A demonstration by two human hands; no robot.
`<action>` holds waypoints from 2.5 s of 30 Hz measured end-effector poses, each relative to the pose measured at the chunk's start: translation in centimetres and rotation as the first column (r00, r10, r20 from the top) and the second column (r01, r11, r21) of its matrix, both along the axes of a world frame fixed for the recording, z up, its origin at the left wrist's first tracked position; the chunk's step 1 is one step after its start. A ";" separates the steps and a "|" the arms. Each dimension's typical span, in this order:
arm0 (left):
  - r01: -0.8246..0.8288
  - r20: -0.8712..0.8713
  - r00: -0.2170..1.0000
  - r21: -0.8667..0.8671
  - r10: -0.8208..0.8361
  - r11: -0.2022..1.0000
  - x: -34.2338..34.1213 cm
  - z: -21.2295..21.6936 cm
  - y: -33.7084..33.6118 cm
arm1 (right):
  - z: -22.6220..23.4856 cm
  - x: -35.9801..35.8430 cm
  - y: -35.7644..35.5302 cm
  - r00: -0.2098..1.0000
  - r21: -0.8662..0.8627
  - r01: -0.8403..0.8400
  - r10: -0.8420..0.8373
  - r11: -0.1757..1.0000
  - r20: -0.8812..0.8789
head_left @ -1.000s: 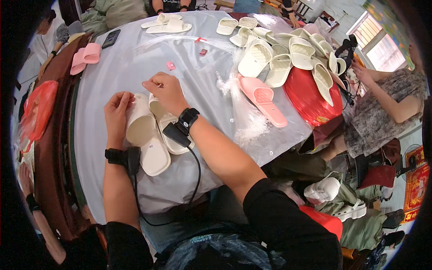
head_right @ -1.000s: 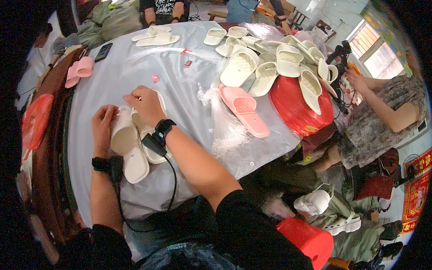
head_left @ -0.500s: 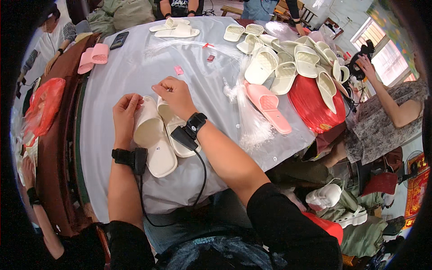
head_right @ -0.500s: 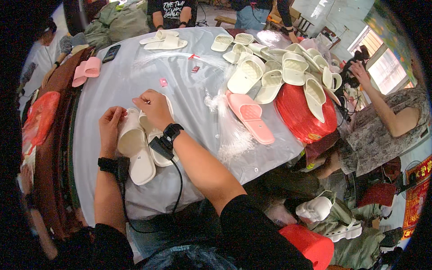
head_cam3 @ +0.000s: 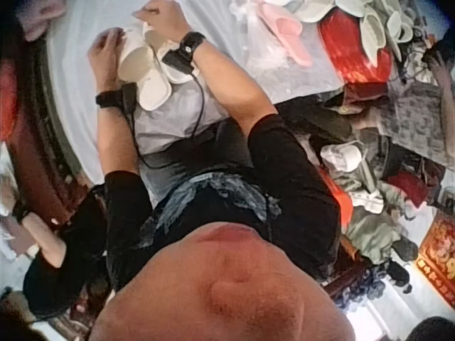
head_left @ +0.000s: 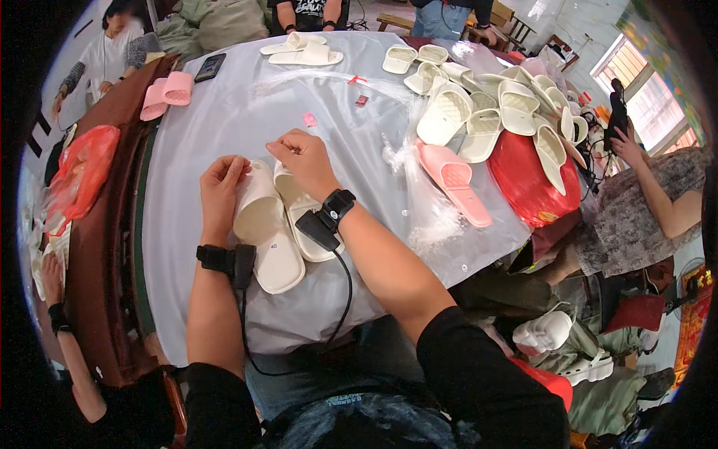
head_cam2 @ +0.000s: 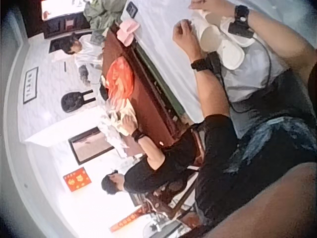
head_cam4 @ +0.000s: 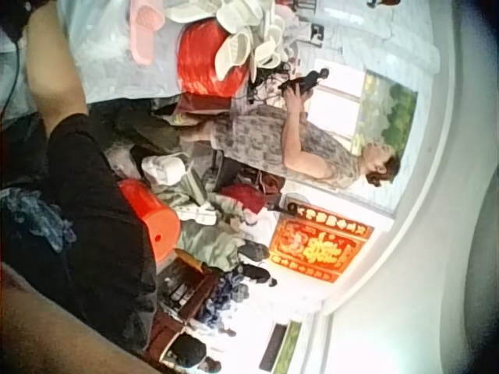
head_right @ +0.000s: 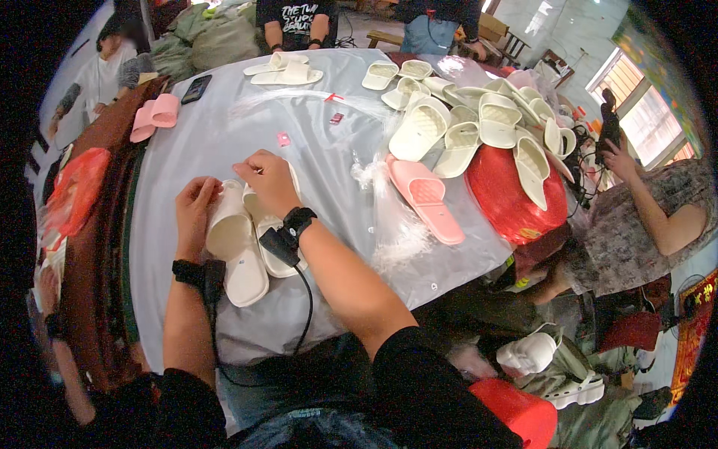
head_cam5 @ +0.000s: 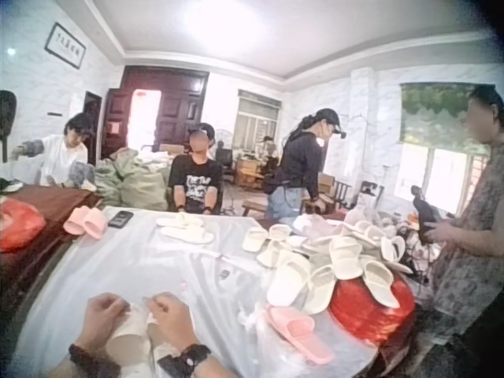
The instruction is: The recorder is processing white slippers by inspecting and labeling them at a workshop table.
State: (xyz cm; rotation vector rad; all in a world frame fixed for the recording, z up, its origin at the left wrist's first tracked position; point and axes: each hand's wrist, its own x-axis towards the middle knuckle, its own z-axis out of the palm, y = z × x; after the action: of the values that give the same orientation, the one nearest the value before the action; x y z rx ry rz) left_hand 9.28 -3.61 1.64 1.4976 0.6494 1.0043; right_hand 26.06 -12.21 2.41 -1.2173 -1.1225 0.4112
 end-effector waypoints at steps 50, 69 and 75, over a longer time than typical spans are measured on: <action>-0.033 0.043 0.998 -0.073 0.036 0.997 0.0 -0.5 0.0 | -0.3 -0.2 0.1 0.991 -0.082 -0.025 0.014 0.996 -0.131; -0.008 0.004 1.000 -0.058 0.008 0.998 -0.2 -0.5 0.1 | 0.0 -0.3 -0.2 0.989 -0.082 -0.040 0.027 0.996 -0.147; -0.010 0.071 0.997 -0.068 0.015 0.998 -0.1 -0.5 0.1 | -0.3 -0.1 0.2 0.989 -0.103 -0.016 0.001 0.995 -0.147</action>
State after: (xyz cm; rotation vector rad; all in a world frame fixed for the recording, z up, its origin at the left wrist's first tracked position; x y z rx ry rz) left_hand 9.22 -3.52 1.12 1.3944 0.6359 1.0310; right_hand 26.01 -12.04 2.08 -1.2526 -0.9902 0.5624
